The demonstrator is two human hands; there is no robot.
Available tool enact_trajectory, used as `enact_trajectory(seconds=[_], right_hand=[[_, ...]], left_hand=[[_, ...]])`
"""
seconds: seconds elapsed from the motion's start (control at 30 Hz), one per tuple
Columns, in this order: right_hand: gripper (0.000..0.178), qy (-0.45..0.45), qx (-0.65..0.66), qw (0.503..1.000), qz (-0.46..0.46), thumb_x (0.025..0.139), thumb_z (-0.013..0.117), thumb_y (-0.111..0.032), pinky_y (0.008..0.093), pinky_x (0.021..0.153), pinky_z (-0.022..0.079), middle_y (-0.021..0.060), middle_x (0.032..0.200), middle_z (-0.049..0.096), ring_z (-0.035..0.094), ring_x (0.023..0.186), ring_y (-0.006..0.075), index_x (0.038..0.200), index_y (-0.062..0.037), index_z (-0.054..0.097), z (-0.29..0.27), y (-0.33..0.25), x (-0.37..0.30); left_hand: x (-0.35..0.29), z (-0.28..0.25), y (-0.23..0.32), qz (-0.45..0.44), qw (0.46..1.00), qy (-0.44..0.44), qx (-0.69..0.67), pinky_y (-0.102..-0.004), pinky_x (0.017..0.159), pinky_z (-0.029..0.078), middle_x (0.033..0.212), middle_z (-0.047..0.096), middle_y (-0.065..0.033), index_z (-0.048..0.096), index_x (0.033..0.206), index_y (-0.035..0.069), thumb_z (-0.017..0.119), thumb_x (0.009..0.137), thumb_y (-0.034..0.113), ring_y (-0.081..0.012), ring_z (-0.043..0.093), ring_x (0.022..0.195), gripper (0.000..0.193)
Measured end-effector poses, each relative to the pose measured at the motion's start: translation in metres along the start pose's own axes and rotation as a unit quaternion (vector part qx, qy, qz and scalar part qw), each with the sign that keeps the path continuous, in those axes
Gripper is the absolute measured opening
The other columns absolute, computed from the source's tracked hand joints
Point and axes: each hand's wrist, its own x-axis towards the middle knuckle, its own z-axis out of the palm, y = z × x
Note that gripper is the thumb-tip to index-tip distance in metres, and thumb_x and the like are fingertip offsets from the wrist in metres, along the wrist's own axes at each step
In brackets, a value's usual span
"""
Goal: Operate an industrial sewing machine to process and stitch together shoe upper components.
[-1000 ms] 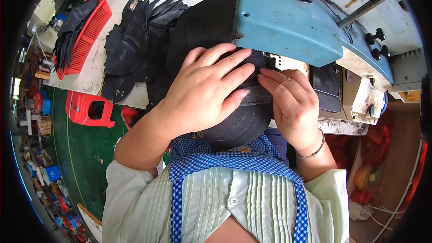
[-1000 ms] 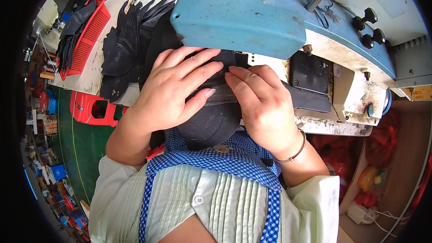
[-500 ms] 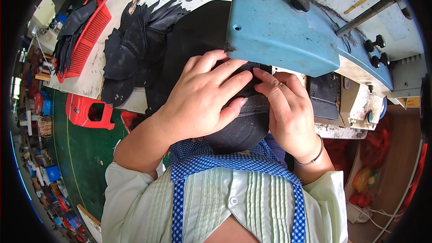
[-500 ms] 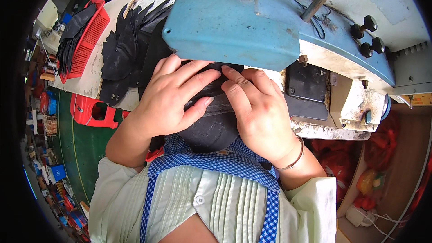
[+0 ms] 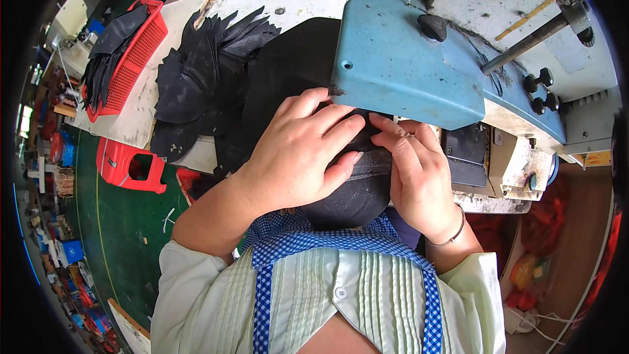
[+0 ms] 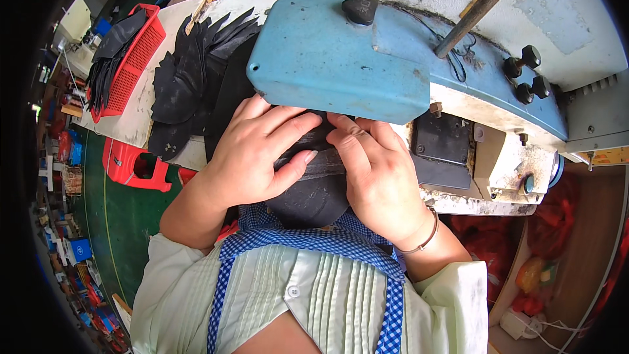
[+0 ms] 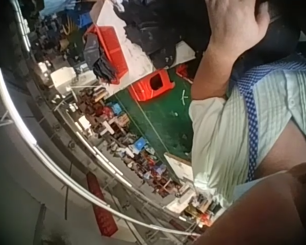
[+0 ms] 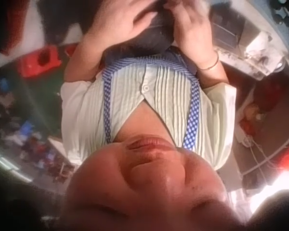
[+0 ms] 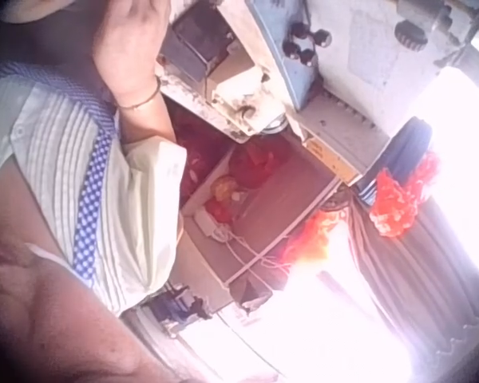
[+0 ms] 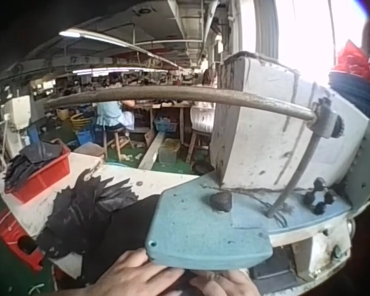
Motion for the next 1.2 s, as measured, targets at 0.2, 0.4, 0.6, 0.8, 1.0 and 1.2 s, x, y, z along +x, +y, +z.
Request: enact_trajectory(seconds=[0.2,0.4,0.6,0.8,1.0,1.2], right_hand=[[0.028,0.005,-0.002,1.0,-0.002,0.075,0.065,0.001,0.0429,0.091,0.054,0.018,0.122,0.071,0.066,0.104,0.0323,0.103,0.0036,0.068,0.0,0.0,0.001],[0.032,0.006,-0.006,1.0,-0.011,0.073,0.065,0.0,0.0427,0.09,0.055,0.0184,0.125,0.07,0.065,0.102,0.032,0.104,0.0046,0.068,0.002,0.002,0.0],[0.038,-0.005,-0.029,0.999,-0.029,0.072,0.065,-0.003,0.0413,0.088,0.055,0.0186,0.126,0.07,0.064,0.1,0.0309,0.108,0.006,0.069,0.001,0.002,0.0],[0.042,0.014,-0.04,0.998,-0.042,0.069,0.065,-0.005,0.0401,0.086,0.056,0.0182,0.124,0.07,0.063,0.097,0.0299,0.109,0.007,0.071,0.004,0.004,-0.004],[0.047,0.014,-0.059,0.997,-0.048,0.067,0.064,-0.007,0.0388,0.084,0.056,0.0182,0.123,0.07,0.062,0.095,0.0294,0.111,0.0083,0.071,0.004,0.001,-0.005],[0.05,0.009,-0.072,0.996,-0.059,0.069,0.062,-0.01,0.0388,0.085,0.056,0.0191,0.123,0.07,0.062,0.096,0.0292,0.114,0.0095,0.071,0.004,0.0,-0.007]], left_hand=[[0.0,0.0,-0.001,-0.001,1.0,0.005,-0.018,-0.0465,0.098,0.045,0.119,0.066,-0.0116,0.068,0.118,0.004,0.076,0.082,0.025,-0.0365,0.056,0.116,0.042],[0.002,0.0,-0.003,0.001,1.0,0.003,-0.003,-0.0465,0.1,0.045,0.118,0.067,-0.0119,0.068,0.118,0.004,0.075,0.082,0.024,-0.0368,0.057,0.117,0.042],[0.002,-0.001,-0.004,0.002,1.0,-0.005,-0.013,-0.0467,0.102,0.047,0.119,0.068,-0.013,0.069,0.119,0.003,0.076,0.082,0.022,-0.037,0.058,0.117,0.042],[0.004,0.003,-0.008,0.004,1.0,0.006,-0.007,-0.0444,0.101,0.048,0.121,0.067,-0.0123,0.07,0.117,0.003,0.076,0.083,0.021,-0.0352,0.059,0.118,0.039],[0.006,0.002,-0.012,0.024,0.999,0.031,-0.015,-0.0433,0.098,0.05,0.123,0.065,-0.0109,0.074,0.11,0.006,0.077,0.084,0.018,-0.0339,0.061,0.116,0.029],[0.009,0.002,-0.017,0.04,0.999,0.029,-0.015,-0.0435,0.097,0.051,0.116,0.067,-0.0086,0.074,0.105,0.006,0.075,0.086,0.016,-0.0322,0.063,0.114,0.021]])
